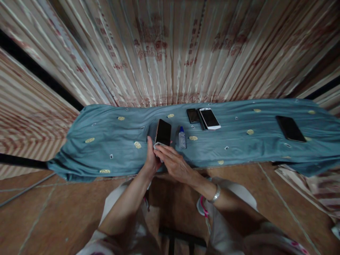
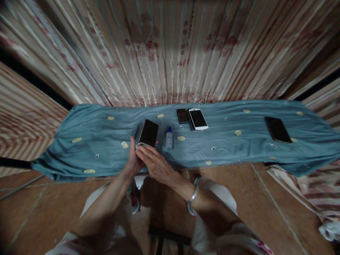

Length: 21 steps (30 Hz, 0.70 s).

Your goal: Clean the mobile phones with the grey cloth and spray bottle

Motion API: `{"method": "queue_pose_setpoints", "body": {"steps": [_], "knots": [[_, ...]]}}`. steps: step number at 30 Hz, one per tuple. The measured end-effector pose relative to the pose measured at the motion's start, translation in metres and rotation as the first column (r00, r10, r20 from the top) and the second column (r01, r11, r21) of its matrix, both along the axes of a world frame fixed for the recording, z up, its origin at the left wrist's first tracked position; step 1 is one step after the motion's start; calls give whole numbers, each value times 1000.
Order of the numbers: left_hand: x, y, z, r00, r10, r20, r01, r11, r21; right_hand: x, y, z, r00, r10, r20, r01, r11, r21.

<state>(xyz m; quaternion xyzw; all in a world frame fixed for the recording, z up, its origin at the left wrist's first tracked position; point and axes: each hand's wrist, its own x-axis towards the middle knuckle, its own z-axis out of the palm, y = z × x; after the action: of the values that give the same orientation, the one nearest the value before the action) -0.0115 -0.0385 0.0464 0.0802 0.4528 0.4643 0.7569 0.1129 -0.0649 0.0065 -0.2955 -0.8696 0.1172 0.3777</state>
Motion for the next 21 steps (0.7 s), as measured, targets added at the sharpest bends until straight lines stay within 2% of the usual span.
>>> {"method": "queue_pose_setpoints", "body": {"steps": [6, 9, 17, 21], "knots": [[7, -4, -9, 996, 61, 59, -66, 994, 89, 7, 14, 0, 996, -79, 37, 80, 996, -48], [10, -7, -12, 997, 30, 71, -39, 992, 121, 11, 22, -1, 994, -101, 37, 103, 992, -71], [18, -11, -7, 996, -6, 89, -6, 991, 135, 19, 35, 3, 989, -147, 26, 149, 983, -111], [20, -17, -9, 995, -90, 39, 83, 985, 151, 26, 43, 5, 981, -195, 20, 196, 974, -117]]}}
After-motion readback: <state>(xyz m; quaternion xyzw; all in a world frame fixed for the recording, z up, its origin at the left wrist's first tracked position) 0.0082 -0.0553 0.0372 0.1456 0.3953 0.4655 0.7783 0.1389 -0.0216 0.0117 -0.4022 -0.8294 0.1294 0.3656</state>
